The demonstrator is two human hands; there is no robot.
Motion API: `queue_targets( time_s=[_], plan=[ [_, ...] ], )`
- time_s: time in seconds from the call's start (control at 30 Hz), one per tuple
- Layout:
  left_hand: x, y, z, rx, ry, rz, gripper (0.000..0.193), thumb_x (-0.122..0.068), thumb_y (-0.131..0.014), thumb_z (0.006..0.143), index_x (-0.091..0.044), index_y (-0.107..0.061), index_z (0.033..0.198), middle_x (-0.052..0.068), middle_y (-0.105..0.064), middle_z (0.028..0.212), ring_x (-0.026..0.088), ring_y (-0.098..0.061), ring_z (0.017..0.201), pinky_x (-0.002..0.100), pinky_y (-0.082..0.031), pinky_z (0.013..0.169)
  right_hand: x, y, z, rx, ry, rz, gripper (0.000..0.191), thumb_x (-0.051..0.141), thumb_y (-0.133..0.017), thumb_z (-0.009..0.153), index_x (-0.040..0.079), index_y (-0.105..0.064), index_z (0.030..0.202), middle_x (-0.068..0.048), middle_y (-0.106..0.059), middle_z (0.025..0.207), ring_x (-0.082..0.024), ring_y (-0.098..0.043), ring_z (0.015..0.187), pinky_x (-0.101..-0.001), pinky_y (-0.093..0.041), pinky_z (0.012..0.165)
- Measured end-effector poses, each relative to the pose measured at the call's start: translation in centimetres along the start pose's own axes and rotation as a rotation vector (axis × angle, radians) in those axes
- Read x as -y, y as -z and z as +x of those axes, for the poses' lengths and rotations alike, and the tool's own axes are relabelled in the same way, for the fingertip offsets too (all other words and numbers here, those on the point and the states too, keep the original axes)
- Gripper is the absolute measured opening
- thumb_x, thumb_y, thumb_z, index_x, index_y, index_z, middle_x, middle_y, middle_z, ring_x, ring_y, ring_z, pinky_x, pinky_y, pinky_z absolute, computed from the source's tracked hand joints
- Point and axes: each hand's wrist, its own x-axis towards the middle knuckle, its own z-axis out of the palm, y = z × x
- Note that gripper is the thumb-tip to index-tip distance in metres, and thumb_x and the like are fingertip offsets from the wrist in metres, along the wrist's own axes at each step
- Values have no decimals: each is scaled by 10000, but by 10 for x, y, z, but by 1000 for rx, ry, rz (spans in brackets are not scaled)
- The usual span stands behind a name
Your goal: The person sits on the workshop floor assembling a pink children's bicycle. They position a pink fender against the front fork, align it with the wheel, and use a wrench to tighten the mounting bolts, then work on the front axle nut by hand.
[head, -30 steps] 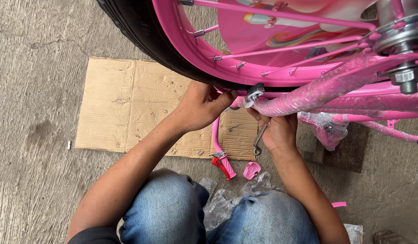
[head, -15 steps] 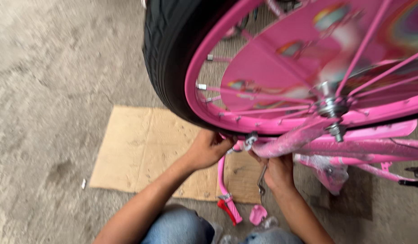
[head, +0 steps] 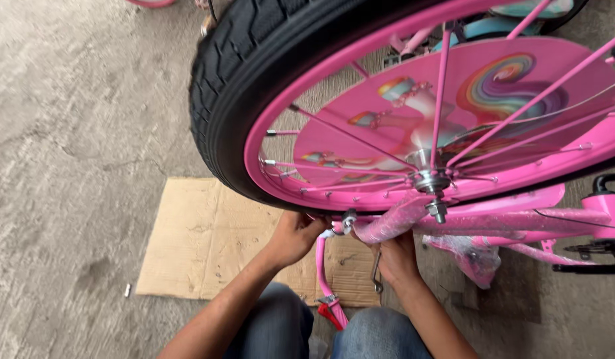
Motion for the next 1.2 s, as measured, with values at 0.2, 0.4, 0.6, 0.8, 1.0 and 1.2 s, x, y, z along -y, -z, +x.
queue_targets(
  time_s=[0.2,0.4,0.6,0.8,1.0,1.2],
  plan=[
    [1,-8,-1,-109,-46,68,188,11,-613,886,-32,-673,1058,18,-682,933,106,-638,872,272,-528,750,3,1,1,32,152,-192,274,18,-742,891,82,-560,1086,-15,-607,947,-151,-639,868,-330,-568,734],
    [-2,-8,-3,-93,-53,-15,190,-5,-613,924,-38,-611,1110,7,-670,980,108,-661,917,276,-562,779,3,-5,1,6,84,-168,244,7,-741,881,43,-556,1036,-48,-617,959,-171,-675,867,-369,-614,772],
    [4,-6,-6,-78,29,-5,144,12,-631,974,6,-635,1118,57,-662,983,141,-615,871,312,-510,731,2,2,-1,30,96,-165,222,45,-701,961,30,-552,1124,-70,-637,1039,-192,-694,924,-380,-601,805],
    [8,-7,-5,-89,-9,38,104,0,-625,961,-8,-638,1065,33,-673,957,116,-629,887,290,-514,748,4,-4,-1,12,76,-187,261,47,-715,889,19,-561,1099,-78,-659,984,-251,-727,903,-453,-646,814],
    [14,-6,-7,-75,39,-85,204,-21,-608,949,-43,-597,1152,10,-674,1024,114,-664,955,300,-561,847,-6,9,1,51,123,-137,183,41,-764,921,66,-589,966,-25,-623,872,-135,-610,757,-284,-486,622],
    [22,-4,-8,-67,-16,-21,183,-15,-608,983,0,-617,1164,41,-677,1024,124,-651,958,303,-552,837,-11,16,6,1,117,-182,191,48,-755,894,103,-587,968,11,-610,858,-108,-585,736,-281,-451,600]
  ],
)
